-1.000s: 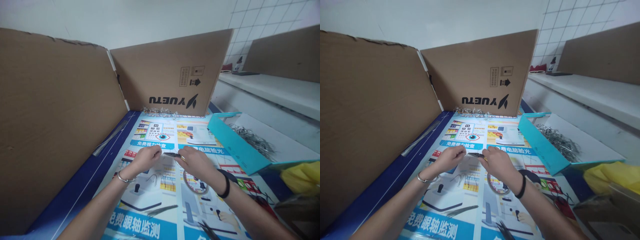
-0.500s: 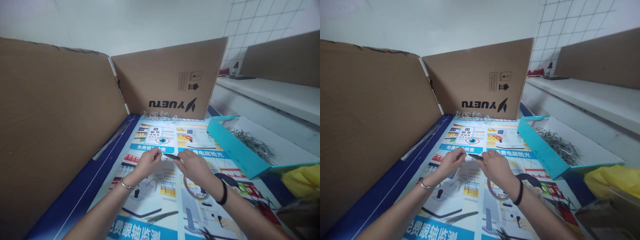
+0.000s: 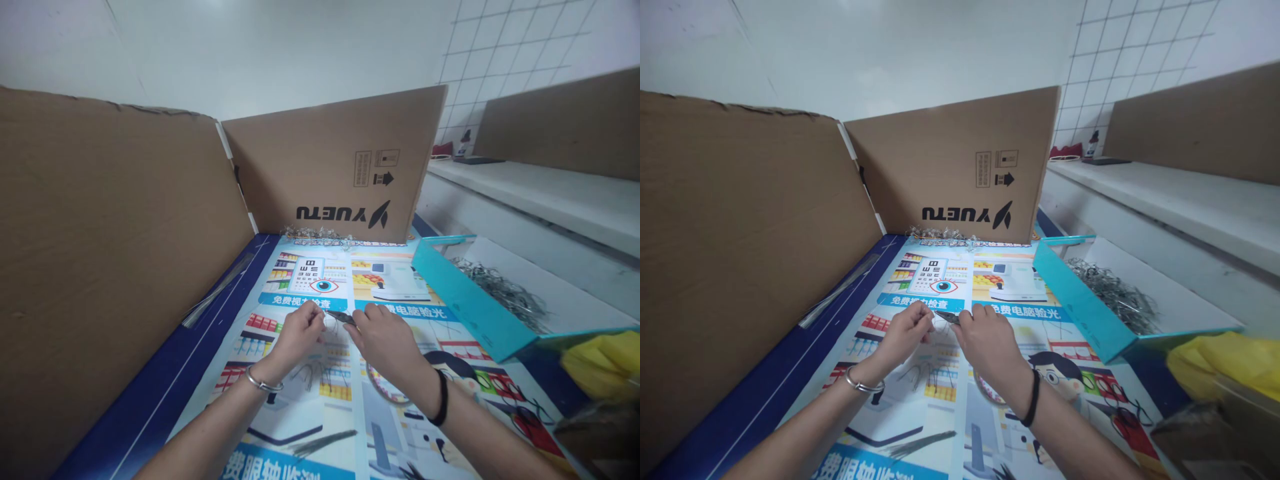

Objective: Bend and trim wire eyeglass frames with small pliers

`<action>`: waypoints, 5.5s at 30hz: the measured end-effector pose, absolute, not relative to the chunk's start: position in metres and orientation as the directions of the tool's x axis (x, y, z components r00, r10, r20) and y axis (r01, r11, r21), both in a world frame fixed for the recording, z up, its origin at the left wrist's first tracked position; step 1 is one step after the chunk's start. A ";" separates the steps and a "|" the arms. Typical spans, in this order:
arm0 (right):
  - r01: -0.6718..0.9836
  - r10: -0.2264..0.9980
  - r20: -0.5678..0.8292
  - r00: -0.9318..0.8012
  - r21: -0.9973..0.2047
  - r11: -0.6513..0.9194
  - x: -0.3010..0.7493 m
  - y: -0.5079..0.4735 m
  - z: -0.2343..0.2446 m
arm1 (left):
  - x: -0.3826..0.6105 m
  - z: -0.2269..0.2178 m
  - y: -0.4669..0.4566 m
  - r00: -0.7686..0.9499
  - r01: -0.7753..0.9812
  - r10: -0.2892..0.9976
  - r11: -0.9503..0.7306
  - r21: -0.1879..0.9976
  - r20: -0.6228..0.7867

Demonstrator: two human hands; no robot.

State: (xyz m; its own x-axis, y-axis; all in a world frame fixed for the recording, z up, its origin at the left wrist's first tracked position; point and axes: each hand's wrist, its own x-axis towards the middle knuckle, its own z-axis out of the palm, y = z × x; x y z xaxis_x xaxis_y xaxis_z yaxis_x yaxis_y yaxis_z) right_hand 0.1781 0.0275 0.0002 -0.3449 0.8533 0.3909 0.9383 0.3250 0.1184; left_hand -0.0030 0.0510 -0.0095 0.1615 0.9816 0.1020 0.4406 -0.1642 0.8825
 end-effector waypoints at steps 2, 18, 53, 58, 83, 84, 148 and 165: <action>0.933 0.837 0.413 -0.358 0.132 0.334 0.178 0.026 0.000 | -0.003 -0.011 0.051 0.159 0.425 0.983 -0.152 0.892 0.092; 0.926 0.806 0.457 -0.376 0.155 0.344 0.176 0.024 0.000 | 0.004 -0.013 0.048 0.098 0.431 0.994 -0.089 0.898 0.052; 0.801 0.738 0.313 -0.598 0.190 0.568 0.187 0.029 0.004 | -0.020 0.013 0.052 0.418 0.832 0.904 -0.419 0.364 0.085; 0.776 0.725 0.277 -0.630 0.194 0.600 0.190 0.029 0.008 | -0.020 0.017 0.049 0.467 0.854 0.882 -0.468 0.229 0.062; 0.824 0.773 0.292 -0.563 0.123 0.553 0.198 0.038 0.006 | -0.018 0.011 0.049 0.404 0.899 0.913 -0.406 0.163 0.045; 0.833 0.785 0.287 -0.549 0.113 0.541 0.199 0.038 0.006 | -0.018 0.012 0.050 0.408 0.896 0.912 -0.408 0.176 0.040; 0.098 0.952 0.072 -0.299 -0.990 0.105 0.169 0.031 -0.004 | 0.007 0.014 0.025 0.349 0.614 0.911 -0.399 0.681 0.219; 0.280 0.953 0.019 -0.301 -0.954 0.108 0.167 0.025 0.002 | 0.007 0.016 0.024 0.355 0.616 0.909 -0.403 0.677 0.218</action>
State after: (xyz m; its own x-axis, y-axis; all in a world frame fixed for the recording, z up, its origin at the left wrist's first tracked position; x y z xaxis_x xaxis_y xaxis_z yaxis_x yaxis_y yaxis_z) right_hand 0.1668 0.0251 0.0024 -0.3012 0.9534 0.0193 0.2796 0.1077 -0.9541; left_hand 0.0073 0.0244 0.0159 0.3553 0.9089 0.2183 0.6158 -0.4033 0.6769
